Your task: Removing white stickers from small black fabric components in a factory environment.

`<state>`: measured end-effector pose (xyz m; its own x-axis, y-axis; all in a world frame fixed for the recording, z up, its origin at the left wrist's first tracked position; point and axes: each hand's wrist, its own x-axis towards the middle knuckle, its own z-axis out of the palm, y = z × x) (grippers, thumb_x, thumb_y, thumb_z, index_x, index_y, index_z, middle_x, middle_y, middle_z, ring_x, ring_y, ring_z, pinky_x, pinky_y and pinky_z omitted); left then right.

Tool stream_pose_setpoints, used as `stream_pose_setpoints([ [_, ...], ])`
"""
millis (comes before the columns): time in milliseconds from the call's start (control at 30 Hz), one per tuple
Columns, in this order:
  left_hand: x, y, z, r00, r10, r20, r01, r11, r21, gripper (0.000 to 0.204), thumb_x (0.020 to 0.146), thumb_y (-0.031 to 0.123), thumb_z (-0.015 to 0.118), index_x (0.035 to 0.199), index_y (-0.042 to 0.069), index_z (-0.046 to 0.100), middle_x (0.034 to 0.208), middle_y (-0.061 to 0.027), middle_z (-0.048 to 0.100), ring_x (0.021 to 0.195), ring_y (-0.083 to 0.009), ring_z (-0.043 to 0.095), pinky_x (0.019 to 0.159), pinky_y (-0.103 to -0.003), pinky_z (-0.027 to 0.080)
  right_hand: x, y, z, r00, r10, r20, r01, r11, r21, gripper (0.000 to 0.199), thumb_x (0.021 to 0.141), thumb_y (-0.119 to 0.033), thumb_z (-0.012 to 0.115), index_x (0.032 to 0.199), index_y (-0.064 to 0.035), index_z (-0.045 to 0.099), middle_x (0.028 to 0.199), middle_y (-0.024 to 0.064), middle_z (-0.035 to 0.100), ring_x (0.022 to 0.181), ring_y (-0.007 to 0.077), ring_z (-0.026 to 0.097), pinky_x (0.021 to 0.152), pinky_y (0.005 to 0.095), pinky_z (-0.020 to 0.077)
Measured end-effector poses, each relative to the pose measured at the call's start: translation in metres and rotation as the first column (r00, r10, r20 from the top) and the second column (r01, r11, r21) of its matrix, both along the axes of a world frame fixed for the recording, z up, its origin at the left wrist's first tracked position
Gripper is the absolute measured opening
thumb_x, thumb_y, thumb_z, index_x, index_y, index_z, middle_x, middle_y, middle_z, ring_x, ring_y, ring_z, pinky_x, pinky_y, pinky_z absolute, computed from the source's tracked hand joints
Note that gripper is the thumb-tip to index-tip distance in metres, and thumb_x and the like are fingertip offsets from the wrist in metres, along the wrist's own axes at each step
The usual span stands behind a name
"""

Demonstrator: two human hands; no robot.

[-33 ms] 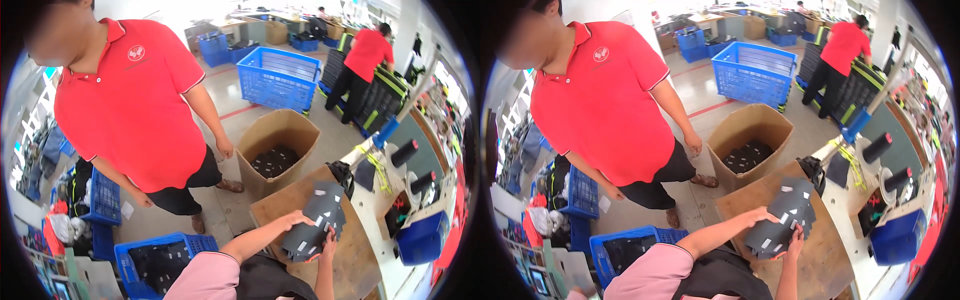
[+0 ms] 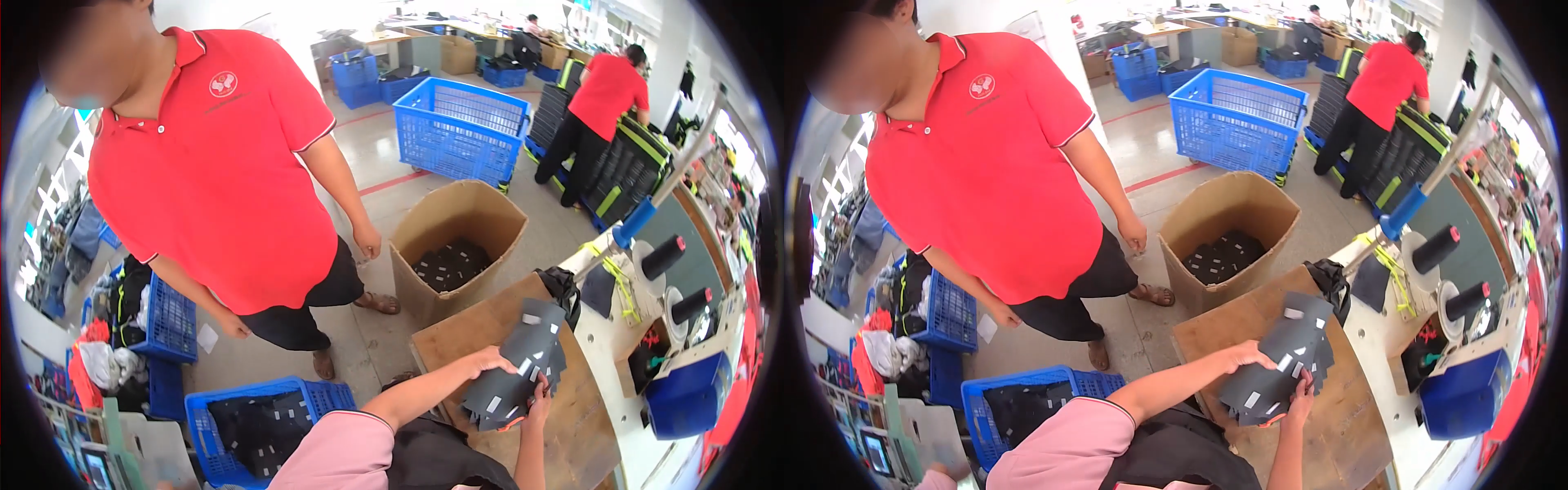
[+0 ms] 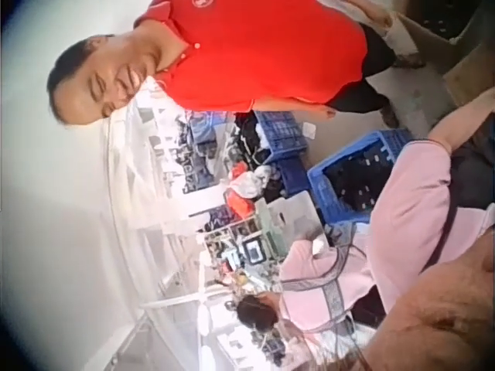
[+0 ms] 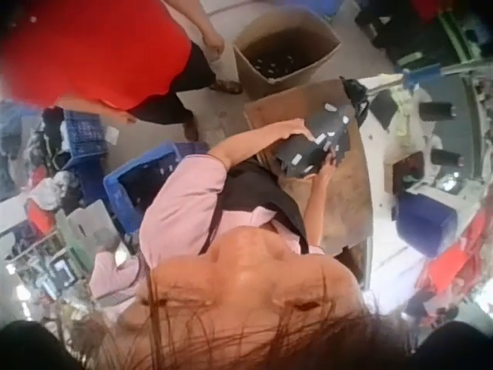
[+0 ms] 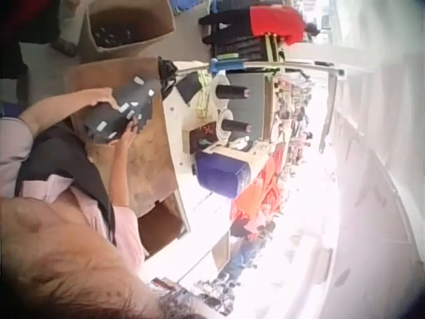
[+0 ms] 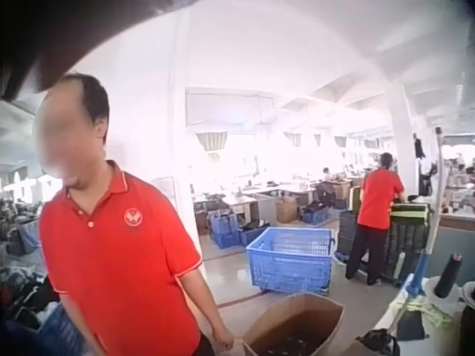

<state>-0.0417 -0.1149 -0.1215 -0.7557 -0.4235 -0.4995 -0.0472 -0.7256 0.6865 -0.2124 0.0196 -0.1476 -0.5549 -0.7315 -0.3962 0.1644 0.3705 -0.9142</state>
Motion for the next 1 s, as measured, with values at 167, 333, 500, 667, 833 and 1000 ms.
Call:
stream_pose_setpoints([
  [167,-0.002,0.014,0.014,0.998,0.002,0.055,0.014,0.957,-0.290,0.060,0.056,0.010,0.074,0.112,0.002,0.055,0.100,-0.0102,0.061,0.090,-0.0199,0.057,0.080,-0.034,0.046,0.005,0.005,0.010,1.000,-0.023,-0.011,0.023,1.000,0.010,0.031,0.093,-0.027,0.044,0.119,-0.0150,0.054,0.119,-0.0060,0.051,0.102,0.0091,0.044,0.073,0.0253,0.0310],
  [333,0.010,0.028,0.021,0.952,0.218,0.214,-0.089,0.868,-0.489,0.063,0.053,0.016,0.072,0.108,-0.008,0.053,0.091,-0.0169,0.062,0.082,-0.0226,0.061,0.072,-0.035,0.049,0.004,0.003,0.016,0.999,0.050,-0.016,-0.050,0.999,-0.013,0.033,0.092,-0.032,0.044,0.119,-0.0166,0.055,0.120,-0.0075,0.051,0.097,0.0074,0.044,0.076,0.0247,0.0318],
  [500,0.025,0.047,-0.021,0.933,0.351,0.073,-0.326,0.916,-0.235,0.040,0.063,-0.001,0.067,0.102,-0.003,0.056,0.090,-0.0107,0.062,0.080,-0.0180,0.061,0.074,-0.033,0.049,0.011,0.007,0.011,0.998,0.029,-0.060,-0.030,0.999,-0.013,0.033,0.092,-0.031,0.046,0.118,-0.0152,0.056,0.112,-0.0093,0.054,0.087,0.0045,0.043,0.072,0.0208,0.0301],
  [667,0.028,0.062,-0.018,0.942,0.328,0.078,-0.307,0.930,-0.202,0.037,0.065,-0.002,0.065,0.101,-0.001,0.055,0.090,-0.0088,0.062,0.080,-0.0187,0.060,0.075,-0.033,0.048,0.018,0.020,0.013,0.996,0.006,-0.087,-0.012,0.998,-0.066,0.031,0.092,-0.028,0.045,0.118,-0.0145,0.057,0.108,-0.0105,0.056,0.080,0.0038,0.040,0.069,0.0195,0.0283],
  [833,0.033,0.076,-0.014,0.911,0.412,0.029,-0.407,0.908,-0.100,0.036,0.063,-0.002,0.066,0.097,-0.001,0.055,0.088,-0.0080,0.062,0.078,-0.0167,0.059,0.073,-0.031,0.047,0.025,0.026,0.012,0.996,0.001,-0.089,-0.009,0.996,-0.090,0.033,0.092,-0.025,0.046,0.119,-0.0083,0.055,0.112,-0.0059,0.055,0.092,0.0074,0.046,0.072,0.0212,0.0323],
  [1000,0.044,0.071,0.008,0.884,0.467,0.014,-0.462,0.877,-0.129,0.035,0.062,-0.001,0.067,0.095,-0.001,0.057,0.085,-0.0082,0.063,0.075,-0.0168,0.060,0.070,-0.031,0.049,0.045,0.024,0.026,0.995,-0.063,-0.081,0.053,0.992,-0.117,0.036,0.093,-0.030,0.044,0.119,-0.0071,0.053,0.127,0.0010,0.049,0.113,0.0134,0.044,0.082,0.0266,0.0340],
])
